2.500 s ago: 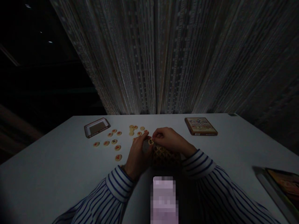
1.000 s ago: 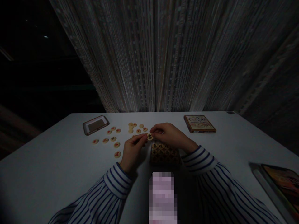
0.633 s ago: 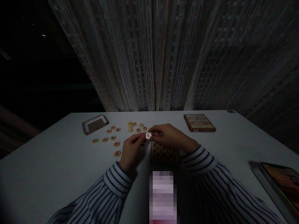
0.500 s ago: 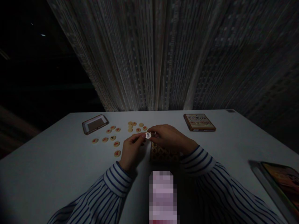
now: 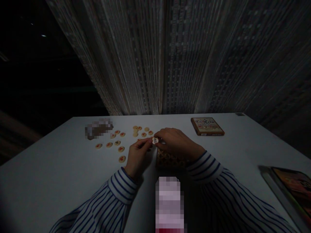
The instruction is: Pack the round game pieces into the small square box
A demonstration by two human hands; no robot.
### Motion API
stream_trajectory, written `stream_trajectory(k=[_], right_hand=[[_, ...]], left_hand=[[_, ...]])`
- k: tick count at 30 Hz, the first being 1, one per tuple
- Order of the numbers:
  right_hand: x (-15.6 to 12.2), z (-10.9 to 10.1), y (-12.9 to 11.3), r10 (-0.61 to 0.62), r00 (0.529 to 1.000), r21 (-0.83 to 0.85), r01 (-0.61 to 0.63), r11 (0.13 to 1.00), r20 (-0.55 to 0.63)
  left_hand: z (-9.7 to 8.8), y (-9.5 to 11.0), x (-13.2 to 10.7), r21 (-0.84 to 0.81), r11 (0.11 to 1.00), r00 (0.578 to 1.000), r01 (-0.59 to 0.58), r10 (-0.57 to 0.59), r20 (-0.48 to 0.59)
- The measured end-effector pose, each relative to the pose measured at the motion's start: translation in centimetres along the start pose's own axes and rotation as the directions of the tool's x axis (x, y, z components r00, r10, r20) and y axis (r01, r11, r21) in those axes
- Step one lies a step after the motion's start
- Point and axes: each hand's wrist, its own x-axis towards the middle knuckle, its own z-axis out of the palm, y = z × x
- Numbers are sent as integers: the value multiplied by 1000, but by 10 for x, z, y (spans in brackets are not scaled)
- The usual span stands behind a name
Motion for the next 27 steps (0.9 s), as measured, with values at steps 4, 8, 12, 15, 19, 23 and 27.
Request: stream_trajectory(k=[4, 8, 12, 15, 19, 23, 27], right_hand=[[0, 0, 2, 29, 999, 1, -30, 1000, 15], [1, -1, 5, 69, 997, 15, -70, 997, 33], [1, 0, 7, 94, 994, 35, -96, 995, 48], [0, 1, 9, 111, 992, 20, -112, 993, 63], [0, 3, 12, 120, 990, -12, -119, 993, 68], [0, 7, 15, 123, 989, -43, -120, 992, 81], [1, 14, 19, 117, 987, -61, -110, 992, 111]], left_hand=[[0, -3, 1, 21, 1000, 1000, -9, 9, 7], [1, -6, 1, 66, 998, 1000, -5, 5, 2], [1, -12, 0, 195, 980, 999, -37, 33, 20], [0, -17, -1, 314, 943, 993, -115, 103, 56], [-2, -18, -2, 412, 893, 983, -181, 154, 98], [-3, -18, -3, 444, 871, 978, -209, 176, 116], [-4, -20, -2, 495, 838, 973, -227, 169, 160]])
